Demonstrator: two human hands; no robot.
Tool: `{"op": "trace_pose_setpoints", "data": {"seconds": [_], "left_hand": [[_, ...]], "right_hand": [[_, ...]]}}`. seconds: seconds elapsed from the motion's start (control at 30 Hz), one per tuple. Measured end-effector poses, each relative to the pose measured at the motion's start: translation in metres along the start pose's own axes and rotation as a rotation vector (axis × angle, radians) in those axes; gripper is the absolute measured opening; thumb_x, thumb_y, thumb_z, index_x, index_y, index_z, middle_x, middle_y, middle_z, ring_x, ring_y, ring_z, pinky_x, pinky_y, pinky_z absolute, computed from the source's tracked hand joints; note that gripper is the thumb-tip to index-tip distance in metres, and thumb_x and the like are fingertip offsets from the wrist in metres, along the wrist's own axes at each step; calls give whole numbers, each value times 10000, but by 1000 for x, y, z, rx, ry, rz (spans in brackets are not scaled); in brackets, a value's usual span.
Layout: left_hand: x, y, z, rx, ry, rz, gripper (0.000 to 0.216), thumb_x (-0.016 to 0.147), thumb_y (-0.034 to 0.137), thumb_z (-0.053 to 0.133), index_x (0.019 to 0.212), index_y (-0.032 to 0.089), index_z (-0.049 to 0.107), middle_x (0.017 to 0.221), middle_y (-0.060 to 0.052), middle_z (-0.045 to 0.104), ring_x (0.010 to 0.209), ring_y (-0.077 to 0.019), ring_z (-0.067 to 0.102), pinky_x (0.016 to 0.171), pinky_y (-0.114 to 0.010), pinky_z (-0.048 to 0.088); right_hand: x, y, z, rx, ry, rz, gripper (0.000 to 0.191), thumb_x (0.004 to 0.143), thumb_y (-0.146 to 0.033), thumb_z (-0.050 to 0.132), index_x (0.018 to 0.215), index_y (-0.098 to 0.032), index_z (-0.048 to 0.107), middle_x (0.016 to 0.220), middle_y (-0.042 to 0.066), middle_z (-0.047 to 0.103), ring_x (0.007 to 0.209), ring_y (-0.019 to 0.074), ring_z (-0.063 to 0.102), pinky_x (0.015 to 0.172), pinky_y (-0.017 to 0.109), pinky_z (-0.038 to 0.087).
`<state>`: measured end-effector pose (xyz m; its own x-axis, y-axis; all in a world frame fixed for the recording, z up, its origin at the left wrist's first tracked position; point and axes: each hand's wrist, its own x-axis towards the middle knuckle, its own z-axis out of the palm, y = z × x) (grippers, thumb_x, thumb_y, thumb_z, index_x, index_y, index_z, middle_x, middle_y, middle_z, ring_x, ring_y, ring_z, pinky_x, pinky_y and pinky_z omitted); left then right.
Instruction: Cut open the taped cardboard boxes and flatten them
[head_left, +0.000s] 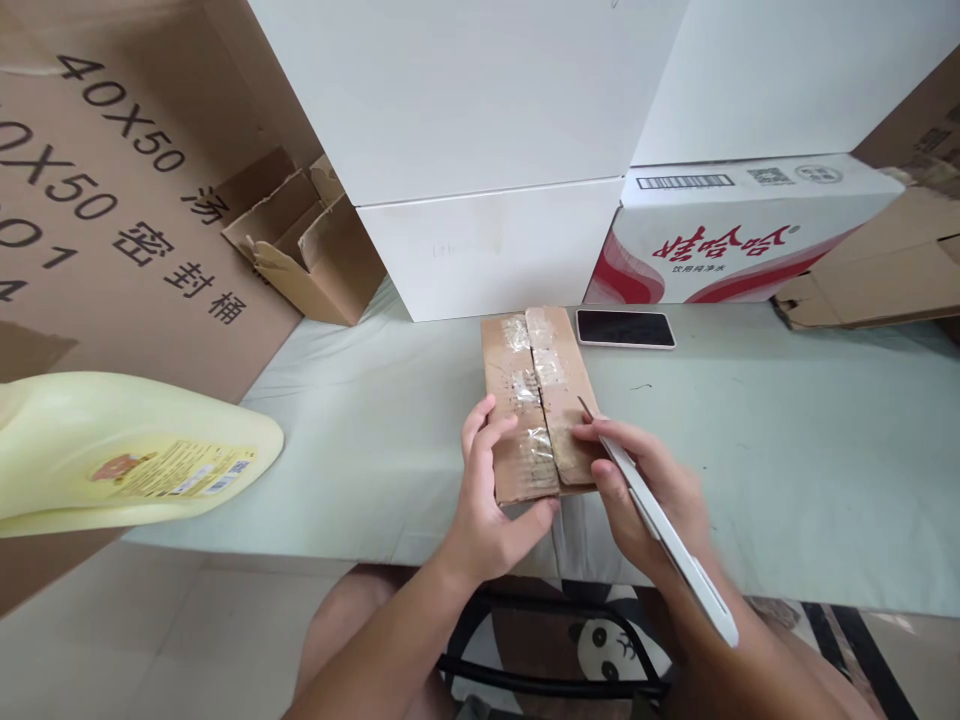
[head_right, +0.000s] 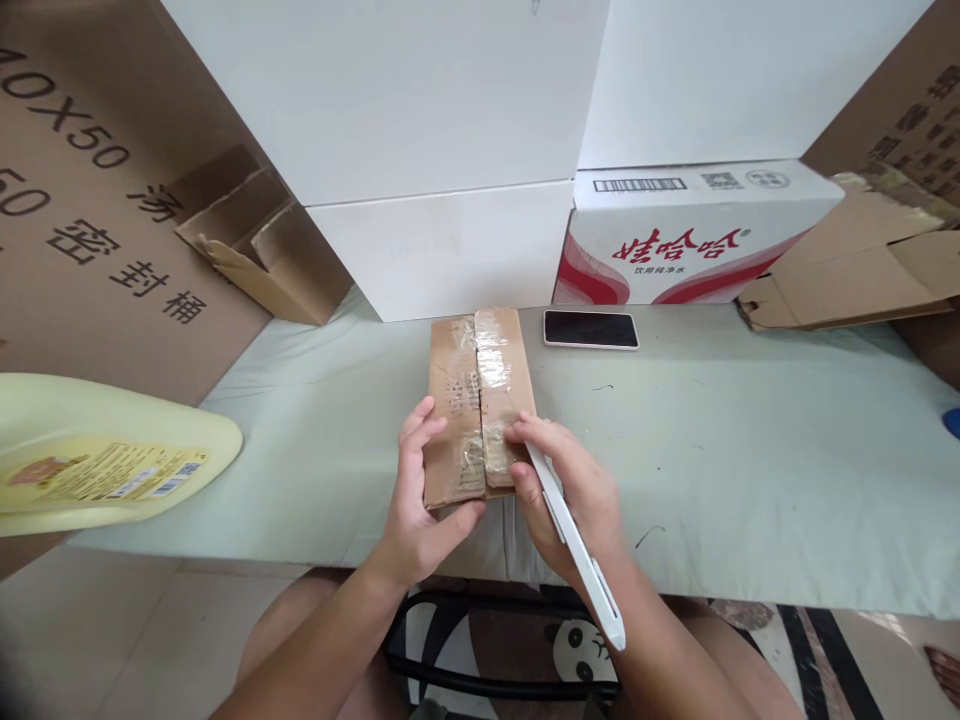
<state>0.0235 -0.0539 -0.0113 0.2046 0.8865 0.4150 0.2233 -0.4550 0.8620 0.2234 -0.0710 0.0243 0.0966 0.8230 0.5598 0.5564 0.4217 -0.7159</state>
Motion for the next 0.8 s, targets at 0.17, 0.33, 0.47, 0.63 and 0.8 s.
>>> {"op": "trace_pose_setpoints", "data": {"seconds": [0.17, 0.33, 0.47, 0.63, 0.8], "left_hand": [[-1, -2, 2, -163, 56, -121, 735, 866, 355, 797, 1527, 375, 477, 1770, -107, 327, 1621, -374, 442, 1200, -527, 571], [0, -6, 6, -51, 139, -46, 636, 907, 300, 709, 1511, 330, 512, 1722, -142, 408, 1605, -368, 456, 1239, -569, 503], [5, -16, 8, 34, 212, 81, 610, 959, 471, 697, 1514, 285, 525, 1659, -178, 472, 1563, -378, 495, 1259, -598, 469], [7, -22, 10, -42, 281, 89, 554, 1047, 537, 593, 1540, 292, 528, 1628, -157, 533, 1531, -322, 558, 1252, -506, 503], [9, -25, 10, -213, 493, -240, 609, 1011, 651, 626, 1440, 220, 653, 1520, -148, 677, 1501, -321, 608, 1280, -460, 496]], "right_hand": [[-7, 9, 6, 61, -4, 5, 242, 1098, -353, 597, 1310, -301, 702, 1251, 72, 843, 1207, 246, 810, 976, 386, 702], [-7, 10, 6, 78, -17, -27, 247, 1098, -303, 592, 1330, -297, 675, 1168, 51, 863, 1156, 242, 828, 963, 401, 713], [-6, 8, 8, 86, 7, 3, 227, 1097, -355, 597, 1287, -290, 703, 1141, 57, 867, 1150, 257, 830, 967, 415, 716], [-7, 8, 6, 94, -19, 7, 228, 1092, -375, 602, 1274, -283, 704, 1117, 70, 868, 1202, 273, 812, 1017, 455, 703], [-8, 13, 4, 105, 44, 44, 202, 1059, -390, 642, 1224, -277, 668, 1133, 88, 863, 1205, 287, 811, 1035, 512, 681]]}}
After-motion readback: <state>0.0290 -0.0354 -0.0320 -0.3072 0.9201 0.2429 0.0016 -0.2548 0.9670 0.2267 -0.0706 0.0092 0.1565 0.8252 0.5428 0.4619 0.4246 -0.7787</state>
